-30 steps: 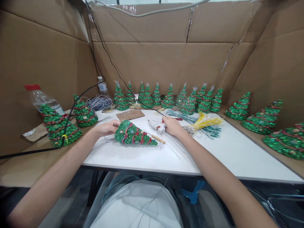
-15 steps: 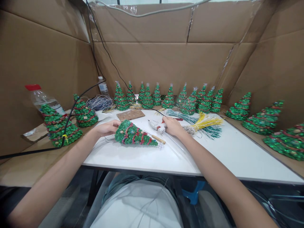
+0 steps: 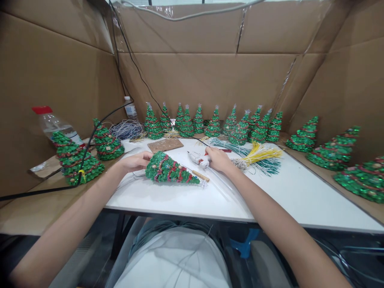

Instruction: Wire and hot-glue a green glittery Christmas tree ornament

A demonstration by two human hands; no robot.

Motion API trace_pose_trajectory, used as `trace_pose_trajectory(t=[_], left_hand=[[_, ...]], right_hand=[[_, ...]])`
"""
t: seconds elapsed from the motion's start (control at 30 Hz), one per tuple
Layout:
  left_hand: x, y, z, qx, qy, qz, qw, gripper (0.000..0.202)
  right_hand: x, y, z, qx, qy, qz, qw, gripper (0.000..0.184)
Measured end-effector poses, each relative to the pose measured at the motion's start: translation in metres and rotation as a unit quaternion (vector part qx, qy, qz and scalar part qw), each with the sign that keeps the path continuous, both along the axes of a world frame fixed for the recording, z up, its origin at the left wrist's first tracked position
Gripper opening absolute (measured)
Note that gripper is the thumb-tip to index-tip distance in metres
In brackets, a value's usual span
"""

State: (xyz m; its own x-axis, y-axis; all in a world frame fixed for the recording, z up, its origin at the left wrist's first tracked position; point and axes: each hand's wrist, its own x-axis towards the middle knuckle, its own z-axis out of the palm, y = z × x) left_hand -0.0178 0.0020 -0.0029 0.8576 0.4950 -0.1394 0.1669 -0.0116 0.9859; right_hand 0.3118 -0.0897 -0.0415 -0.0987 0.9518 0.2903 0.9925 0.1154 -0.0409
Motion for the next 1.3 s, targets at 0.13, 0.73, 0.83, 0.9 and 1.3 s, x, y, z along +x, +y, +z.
trace_pose_trajectory(t=[0.13, 0.73, 0.83, 0.9, 1.3], left_hand=[[0.0002, -0.0002, 0.0001, 0.0, -0.007, 0.003, 1.0, 0.024], [0.0002, -0.0005, 0.0, 0.004, -0.012, 0.002, 1.0, 0.028], [0.0001, -0.0001, -0.0004, 0.006, -0.012, 0.001, 1.0, 0.028], [-0.0001, 0.0002, -0.0007, 0.007, -0.012, 0.001, 1.0, 0.028], [-0.0004, 0.0002, 0.0003, 0.007, 0.001, 0.011, 1.0, 0.029]], right_hand=[[-0.0003, -0.0003, 0.0003, 0.0, -0.001, -0.001, 1.0, 0.024], [-0.0014, -0.0016, 0.0019, 0.002, -0.002, -0.001, 1.0, 0.026], [-0.0014, -0.0015, 0.0017, 0.002, 0.0, -0.001, 1.0, 0.026], [-0.0015, -0.0014, 0.0018, 0.001, 0.001, -0.002, 1.0, 0.026], [0.0006, 0.0007, -0.0007, 0.001, 0.005, 0.0, 1.0, 0.023]])
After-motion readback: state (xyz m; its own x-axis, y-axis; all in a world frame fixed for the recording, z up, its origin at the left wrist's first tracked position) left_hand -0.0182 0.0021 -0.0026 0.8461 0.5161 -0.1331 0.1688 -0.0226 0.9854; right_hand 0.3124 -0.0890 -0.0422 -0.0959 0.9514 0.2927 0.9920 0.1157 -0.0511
